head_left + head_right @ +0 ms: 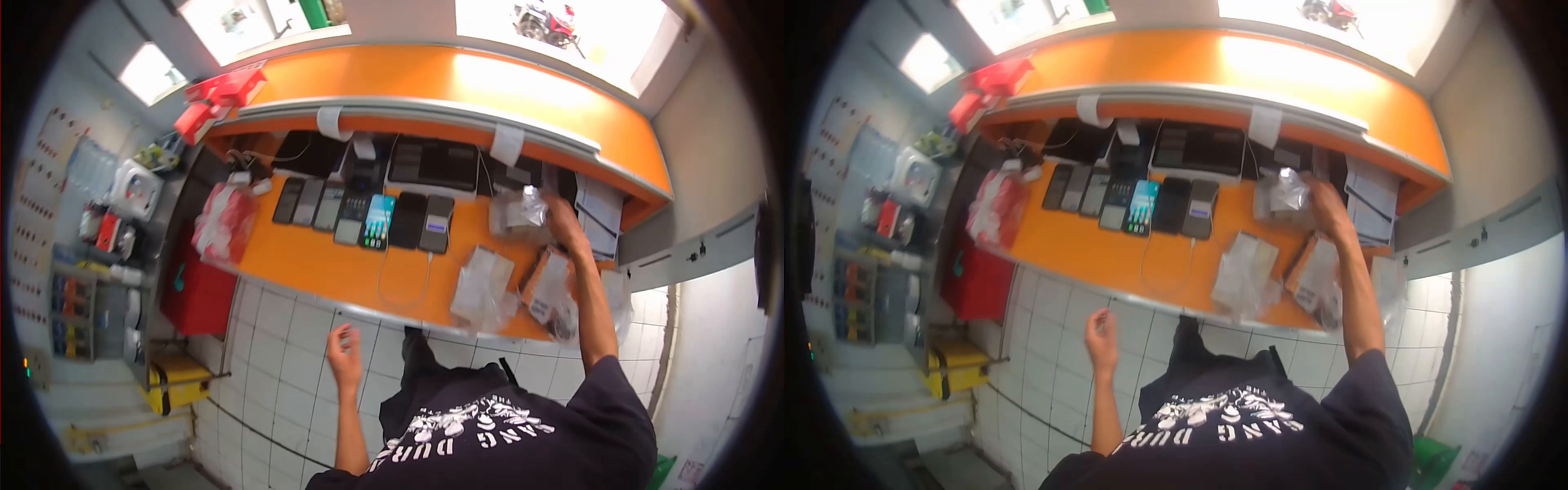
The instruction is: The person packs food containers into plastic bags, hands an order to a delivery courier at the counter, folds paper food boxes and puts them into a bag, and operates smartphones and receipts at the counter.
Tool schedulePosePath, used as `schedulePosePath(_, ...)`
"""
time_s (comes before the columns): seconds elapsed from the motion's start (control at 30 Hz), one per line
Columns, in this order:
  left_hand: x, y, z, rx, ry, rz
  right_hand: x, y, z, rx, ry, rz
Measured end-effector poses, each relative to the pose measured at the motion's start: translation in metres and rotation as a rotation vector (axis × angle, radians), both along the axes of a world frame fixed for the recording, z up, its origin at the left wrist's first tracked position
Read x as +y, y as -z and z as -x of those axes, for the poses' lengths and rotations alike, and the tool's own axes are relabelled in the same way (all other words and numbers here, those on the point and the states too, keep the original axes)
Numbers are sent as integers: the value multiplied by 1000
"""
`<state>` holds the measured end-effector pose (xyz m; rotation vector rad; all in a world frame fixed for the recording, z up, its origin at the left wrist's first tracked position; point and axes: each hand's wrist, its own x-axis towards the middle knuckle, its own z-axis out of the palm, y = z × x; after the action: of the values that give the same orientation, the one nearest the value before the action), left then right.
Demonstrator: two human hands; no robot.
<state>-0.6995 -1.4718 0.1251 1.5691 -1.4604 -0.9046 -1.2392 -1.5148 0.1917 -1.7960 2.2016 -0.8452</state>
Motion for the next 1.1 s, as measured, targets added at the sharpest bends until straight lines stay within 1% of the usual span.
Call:
schedulePosePath(0.07, -83, 38, -34, -28, -124, -38, -20, 10, 5, -23, 153, -40)
schedulePosePath(0.1, -116, 43, -43, -60, -209, -44, -31, 5, 0, -108, 168, -6)
schedulePosePath(0.13, -160, 48, -50, -103, -290, -43, -40, -26, -27, -59, 237, 15)
schedulePosePath(0.17, -197, 69, -66, -119, -269, 70, -59, -59, -61, -1, 300, 39)
schedulePosePath(0.23, -274, 131, -107, -380, -301, 293, -101, -67, -118, 202, 175, 229)
schedulePosePath(0.3, -329, 146, -115, -439, -465, 63, -141, -43, -162, 29, 37, 20)
schedulePosePath(0.37, -344, 140, -85, -802, -597, -6, -185, 38, -159, 48, -5, -116)
schedulePosePath(0.4, -348, 134, -76, -984, -661, -33, -210, 60, -155, 50, 45, -200)
schedulePosePath(0.43, -355, 130, -75, -944, -619, -28, -233, 75, -150, 54, 97, -281)
schedulePosePath(0.5, -353, 132, -79, -872, -542, -41, -263, 90, -139, 90, 102, -368)
schedulePosePath(0.53, -346, 135, -85, -876, -536, -72, -266, 98, -138, 102, 103, -415)
schedulePosePath(0.57, -348, 137, -88, -873, -528, -91, -260, 123, -137, 94, 106, -339)
schedulePosePath(0.63, -365, 137, -82, -883, -525, -107, -238, 121, -147, 232, 46, -275)
schedulePosePath(0.73, -356, 136, -76, -945, -546, -152, -217, 59, -182, -26, -28, -564)
schedulePosePath(0.83, -358, 137, -80, -961, -541, -132, -208, 59, -181, -165, 91, -355)
schedulePosePath(0.93, -359, 136, -77, -970, -540, -142, -217, 74, -174, -135, 158, -264)
schedulePosePath(1.03, -358, 138, -79, -995, -548, -142, -230, 74, -170, -122, 200, -327)
schedulePosePath(1.1, -359, 138, -78, -990, -548, -144, -239, 84, -162, -75, 194, -304)
